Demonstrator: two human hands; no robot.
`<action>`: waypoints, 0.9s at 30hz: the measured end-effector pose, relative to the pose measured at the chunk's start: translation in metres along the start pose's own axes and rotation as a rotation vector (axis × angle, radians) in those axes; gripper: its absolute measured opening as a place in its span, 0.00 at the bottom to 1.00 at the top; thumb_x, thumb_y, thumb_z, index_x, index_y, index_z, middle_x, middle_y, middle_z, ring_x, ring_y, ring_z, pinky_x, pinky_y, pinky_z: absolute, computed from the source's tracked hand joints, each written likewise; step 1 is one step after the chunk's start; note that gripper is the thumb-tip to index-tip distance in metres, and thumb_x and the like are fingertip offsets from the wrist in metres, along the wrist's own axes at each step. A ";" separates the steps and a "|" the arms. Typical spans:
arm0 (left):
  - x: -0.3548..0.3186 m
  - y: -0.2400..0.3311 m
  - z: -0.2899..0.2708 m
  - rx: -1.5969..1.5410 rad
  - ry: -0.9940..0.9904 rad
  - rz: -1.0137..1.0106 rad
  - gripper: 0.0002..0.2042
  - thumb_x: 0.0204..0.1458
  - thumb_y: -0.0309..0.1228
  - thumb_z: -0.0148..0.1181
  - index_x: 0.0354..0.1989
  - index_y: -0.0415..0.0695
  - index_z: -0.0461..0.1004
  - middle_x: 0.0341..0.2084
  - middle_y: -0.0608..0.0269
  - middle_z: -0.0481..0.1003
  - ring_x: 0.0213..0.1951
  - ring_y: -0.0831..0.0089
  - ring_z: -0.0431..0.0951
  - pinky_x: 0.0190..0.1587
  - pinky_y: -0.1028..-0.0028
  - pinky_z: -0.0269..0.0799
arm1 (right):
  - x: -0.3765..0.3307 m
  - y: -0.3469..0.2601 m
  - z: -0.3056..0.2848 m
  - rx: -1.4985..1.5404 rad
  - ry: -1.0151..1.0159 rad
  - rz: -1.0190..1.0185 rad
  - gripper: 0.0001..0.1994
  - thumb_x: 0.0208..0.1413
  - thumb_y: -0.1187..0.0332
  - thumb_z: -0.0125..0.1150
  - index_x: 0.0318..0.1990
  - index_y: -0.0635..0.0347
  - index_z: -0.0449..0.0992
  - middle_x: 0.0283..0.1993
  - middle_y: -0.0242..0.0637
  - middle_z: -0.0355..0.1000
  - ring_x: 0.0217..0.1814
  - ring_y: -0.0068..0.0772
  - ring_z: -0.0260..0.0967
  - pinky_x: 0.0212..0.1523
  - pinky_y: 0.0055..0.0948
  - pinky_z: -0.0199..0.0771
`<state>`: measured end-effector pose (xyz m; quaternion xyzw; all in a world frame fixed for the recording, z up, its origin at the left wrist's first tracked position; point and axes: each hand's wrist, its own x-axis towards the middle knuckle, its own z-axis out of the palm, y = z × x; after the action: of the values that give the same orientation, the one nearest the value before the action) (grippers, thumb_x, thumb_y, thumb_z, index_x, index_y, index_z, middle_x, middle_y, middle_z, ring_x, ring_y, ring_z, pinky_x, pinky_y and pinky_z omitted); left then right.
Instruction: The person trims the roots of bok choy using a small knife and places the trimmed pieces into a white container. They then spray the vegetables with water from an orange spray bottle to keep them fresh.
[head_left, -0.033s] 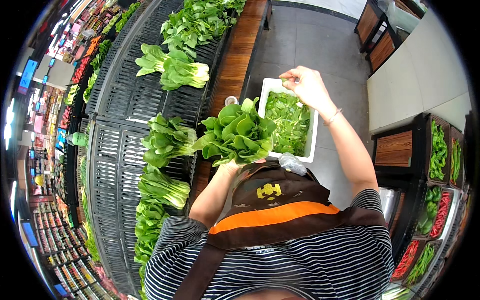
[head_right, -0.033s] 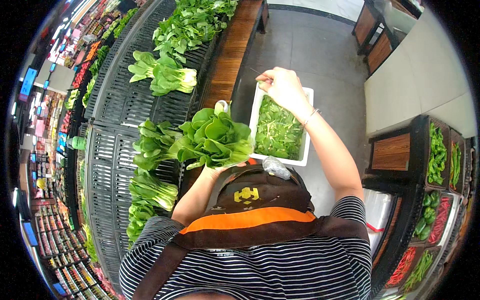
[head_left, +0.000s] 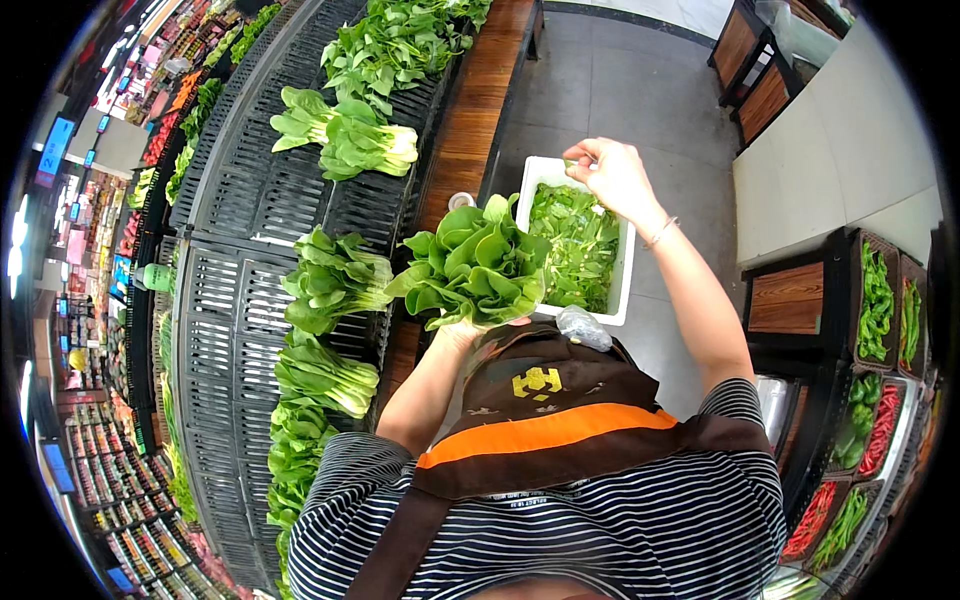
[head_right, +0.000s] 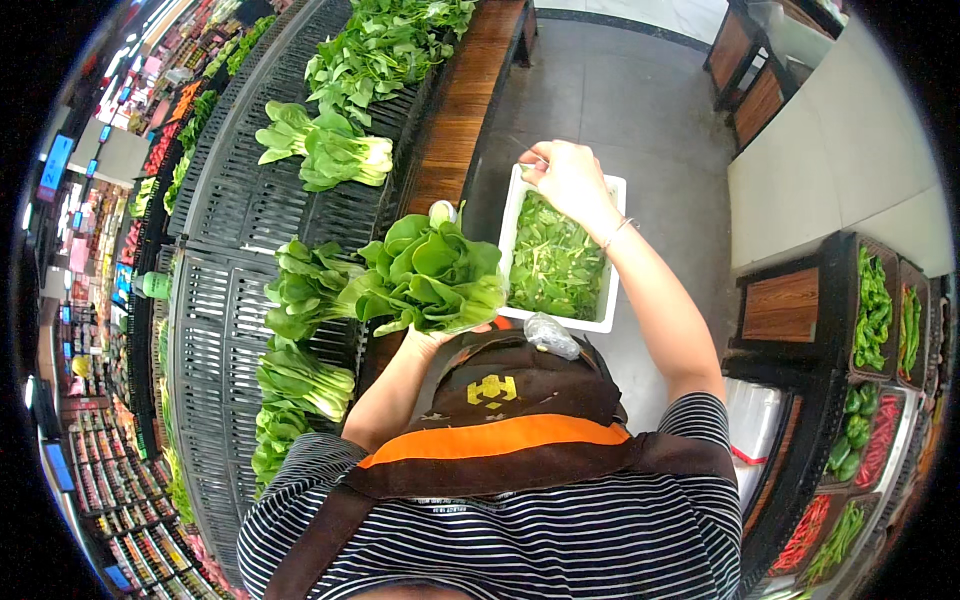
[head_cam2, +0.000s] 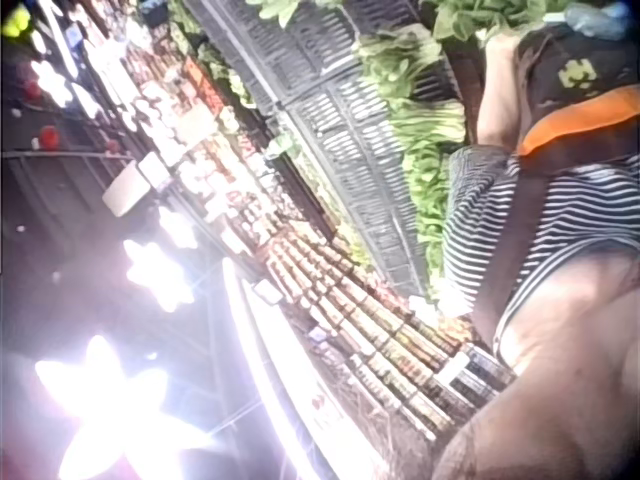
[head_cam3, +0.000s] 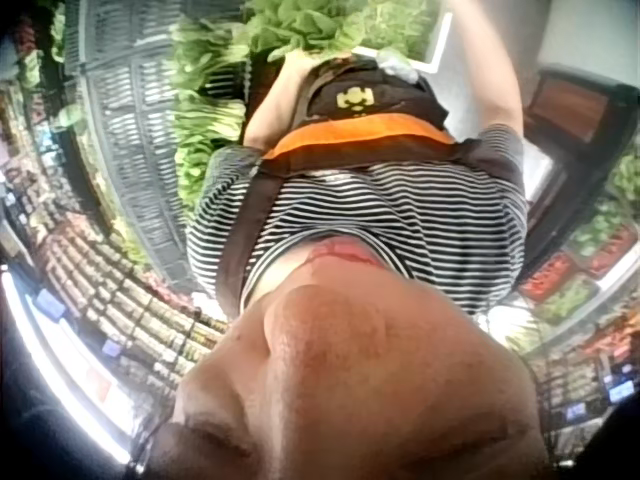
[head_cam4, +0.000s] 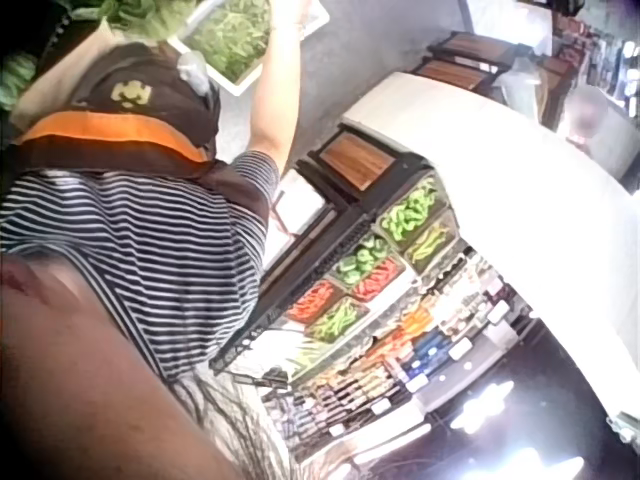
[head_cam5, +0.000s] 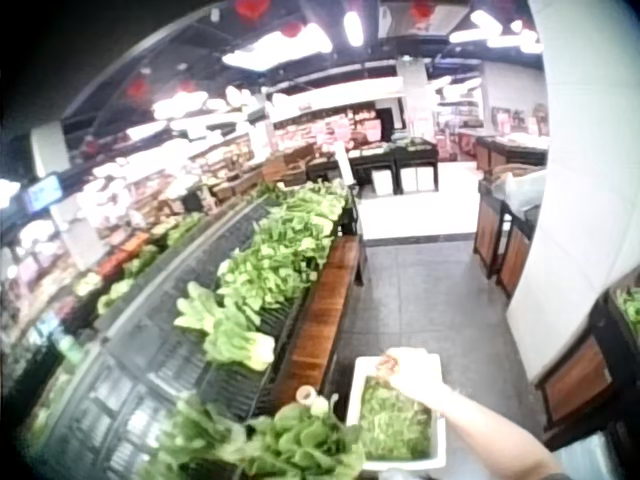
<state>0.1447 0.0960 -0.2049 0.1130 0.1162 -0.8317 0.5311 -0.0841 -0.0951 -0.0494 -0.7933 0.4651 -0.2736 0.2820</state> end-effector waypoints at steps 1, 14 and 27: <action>-0.001 0.000 0.001 -0.020 0.014 -0.009 0.39 0.53 0.64 0.37 0.67 0.49 0.53 0.66 0.45 0.53 0.64 0.34 0.53 0.52 0.21 0.47 | 0.002 0.008 0.006 -0.007 -0.022 0.088 0.12 0.49 0.67 0.63 0.41 0.59 0.80 0.35 0.42 0.77 0.37 0.36 0.76 0.42 0.32 0.73; -0.008 -0.027 0.058 0.143 -0.022 0.230 0.33 0.55 0.59 0.41 0.66 0.54 0.58 0.64 0.53 0.58 0.64 0.46 0.58 0.61 0.37 0.51 | -0.041 -0.022 0.015 0.559 0.166 0.013 0.11 0.49 0.68 0.66 0.39 0.63 0.79 0.30 0.30 0.75 0.27 0.17 0.65 0.30 0.19 0.66; -0.006 -0.029 0.060 0.095 0.013 0.360 0.29 0.51 0.46 0.42 0.60 0.42 0.65 0.59 0.49 0.65 0.59 0.51 0.65 0.64 0.50 0.56 | -0.079 -0.073 0.005 0.325 0.236 -0.176 0.21 0.41 0.66 0.73 0.43 0.63 0.75 0.32 0.36 0.72 0.31 0.29 0.71 0.35 0.27 0.73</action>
<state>0.1164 0.0942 -0.1437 0.1621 0.0582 -0.7269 0.6648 -0.0716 0.0063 -0.0150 -0.7375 0.3737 -0.4592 0.3249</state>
